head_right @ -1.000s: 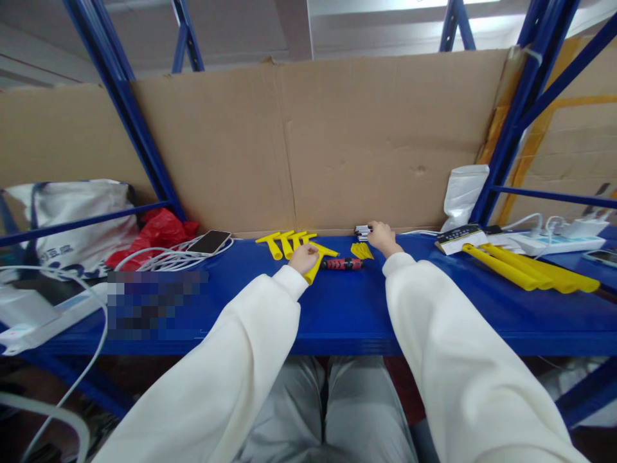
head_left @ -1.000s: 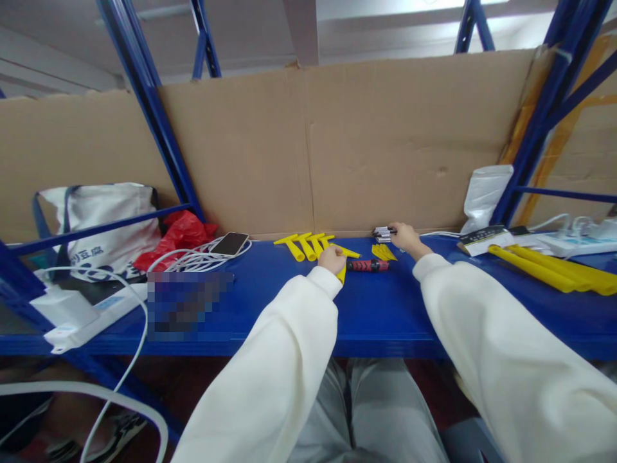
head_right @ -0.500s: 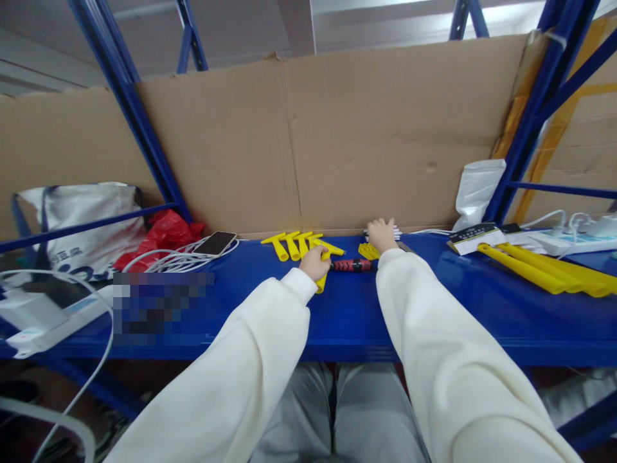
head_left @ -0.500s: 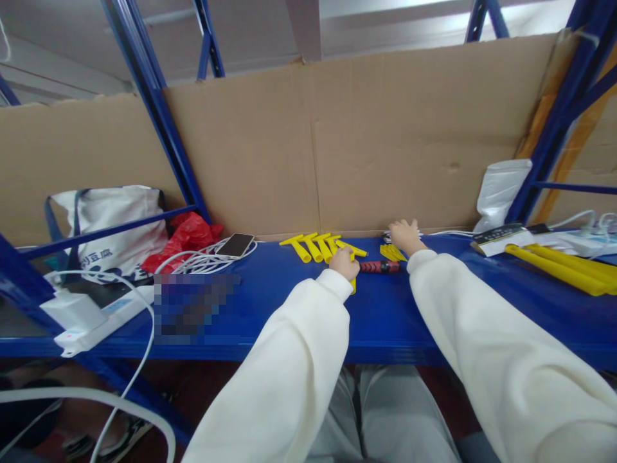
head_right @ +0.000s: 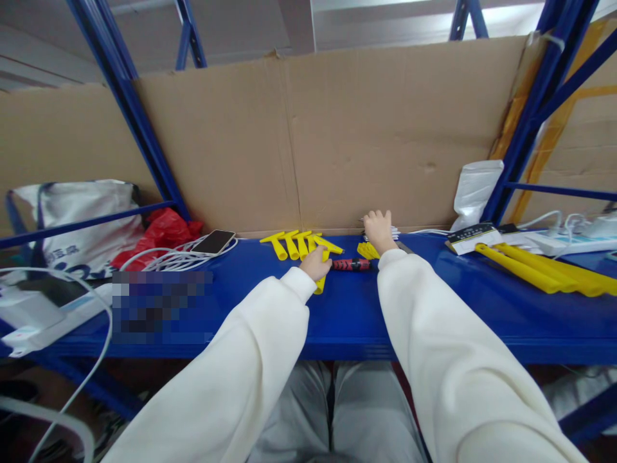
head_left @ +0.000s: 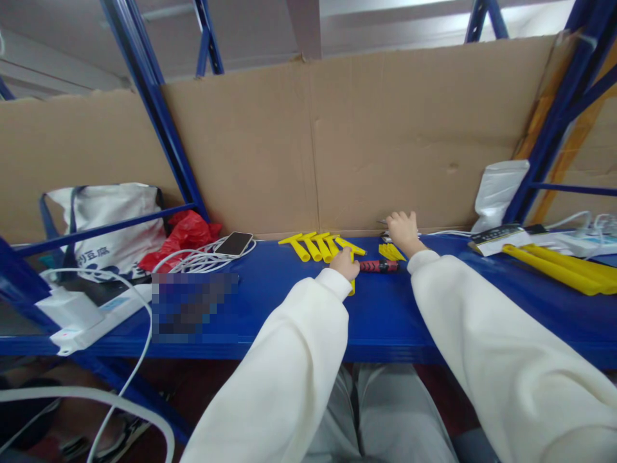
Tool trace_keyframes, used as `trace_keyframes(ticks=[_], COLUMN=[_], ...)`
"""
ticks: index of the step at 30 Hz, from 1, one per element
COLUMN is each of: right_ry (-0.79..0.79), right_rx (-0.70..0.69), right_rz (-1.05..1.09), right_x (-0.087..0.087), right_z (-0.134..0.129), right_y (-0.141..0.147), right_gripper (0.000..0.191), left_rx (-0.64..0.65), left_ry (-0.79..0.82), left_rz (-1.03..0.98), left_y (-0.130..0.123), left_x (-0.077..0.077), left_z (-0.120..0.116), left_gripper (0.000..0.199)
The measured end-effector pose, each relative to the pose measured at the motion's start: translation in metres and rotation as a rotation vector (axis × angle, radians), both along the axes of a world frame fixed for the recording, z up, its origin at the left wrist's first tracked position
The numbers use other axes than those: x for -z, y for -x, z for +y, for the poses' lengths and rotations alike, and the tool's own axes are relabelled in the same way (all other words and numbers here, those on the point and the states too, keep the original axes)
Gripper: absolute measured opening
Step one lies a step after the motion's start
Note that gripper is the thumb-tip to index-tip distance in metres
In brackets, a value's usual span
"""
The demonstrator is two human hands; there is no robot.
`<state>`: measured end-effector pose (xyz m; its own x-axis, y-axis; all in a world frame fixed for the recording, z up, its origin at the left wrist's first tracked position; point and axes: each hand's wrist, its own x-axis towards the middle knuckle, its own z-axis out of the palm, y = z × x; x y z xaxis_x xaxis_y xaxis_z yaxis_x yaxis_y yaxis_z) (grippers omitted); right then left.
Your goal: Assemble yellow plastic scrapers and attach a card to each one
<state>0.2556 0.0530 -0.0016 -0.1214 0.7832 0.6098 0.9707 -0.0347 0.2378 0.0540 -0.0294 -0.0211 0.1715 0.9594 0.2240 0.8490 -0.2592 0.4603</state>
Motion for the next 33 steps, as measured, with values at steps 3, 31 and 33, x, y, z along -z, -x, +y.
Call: trace_keyframes(ticks=[3, 31, 33], right_ry=[-0.091, -0.063, -0.090], right_rx=[-0.020, -0.766, -0.754], right_rz=[0.056, -0.069, -0.008], right_x=[-0.006, 0.000, 0.001], right_z=[-0.004, -0.081, -0.081], right_y=[0.005, 0.052, 0.051], right_gripper=[0.038, 0.034, 0.033], left_rx=[-0.019, -0.027, -0.048], left_ry=[-0.049, -0.016, 0.011], left_rz=[-0.011, -0.939, -0.951], left_y=[0.000, 0.006, 0.007], left_x=[-0.001, -0.008, -0.007], left_z=[0.001, 0.028, 0.029], left_gripper=[0.041, 0.017, 0.015])
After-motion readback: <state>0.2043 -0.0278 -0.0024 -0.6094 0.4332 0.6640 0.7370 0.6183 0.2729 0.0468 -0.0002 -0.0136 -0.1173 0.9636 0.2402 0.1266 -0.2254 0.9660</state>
